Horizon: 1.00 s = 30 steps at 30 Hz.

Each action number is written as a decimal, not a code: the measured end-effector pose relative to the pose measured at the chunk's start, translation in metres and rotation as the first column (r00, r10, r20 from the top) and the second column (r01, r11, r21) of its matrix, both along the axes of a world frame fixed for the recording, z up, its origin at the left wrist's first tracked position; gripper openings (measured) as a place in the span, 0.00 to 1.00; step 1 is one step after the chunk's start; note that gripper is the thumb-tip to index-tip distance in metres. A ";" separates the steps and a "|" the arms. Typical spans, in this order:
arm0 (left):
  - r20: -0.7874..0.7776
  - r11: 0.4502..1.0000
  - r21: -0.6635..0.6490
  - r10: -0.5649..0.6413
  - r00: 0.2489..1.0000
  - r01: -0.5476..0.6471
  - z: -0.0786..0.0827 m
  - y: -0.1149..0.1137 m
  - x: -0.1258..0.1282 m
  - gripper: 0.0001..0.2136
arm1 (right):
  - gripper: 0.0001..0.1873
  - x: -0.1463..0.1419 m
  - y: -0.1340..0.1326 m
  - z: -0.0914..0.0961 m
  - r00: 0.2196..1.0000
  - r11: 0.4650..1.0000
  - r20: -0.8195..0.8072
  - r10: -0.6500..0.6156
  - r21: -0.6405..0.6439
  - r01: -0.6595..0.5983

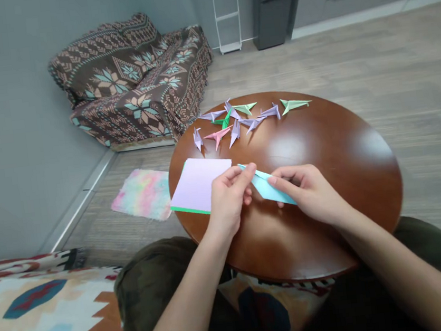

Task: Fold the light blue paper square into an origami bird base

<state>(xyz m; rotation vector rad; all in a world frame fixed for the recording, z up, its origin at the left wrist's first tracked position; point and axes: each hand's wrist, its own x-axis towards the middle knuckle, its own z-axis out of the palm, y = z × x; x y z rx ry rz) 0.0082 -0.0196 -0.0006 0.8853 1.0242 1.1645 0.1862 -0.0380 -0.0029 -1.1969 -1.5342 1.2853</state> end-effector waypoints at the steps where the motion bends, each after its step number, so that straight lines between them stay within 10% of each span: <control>1: -0.007 0.999 -0.011 -0.033 0.999 0.033 -0.001 -0.002 0.001 0.20 | 0.19 0.000 0.000 0.000 1.000 1.000 0.009 0.000 0.011 0.000; 30: 0.048 0.997 0.053 0.054 0.997 -0.057 0.000 0.008 -0.008 0.14 | 0.16 0.000 -0.002 0.000 0.999 1.000 0.028 0.015 0.013 -0.015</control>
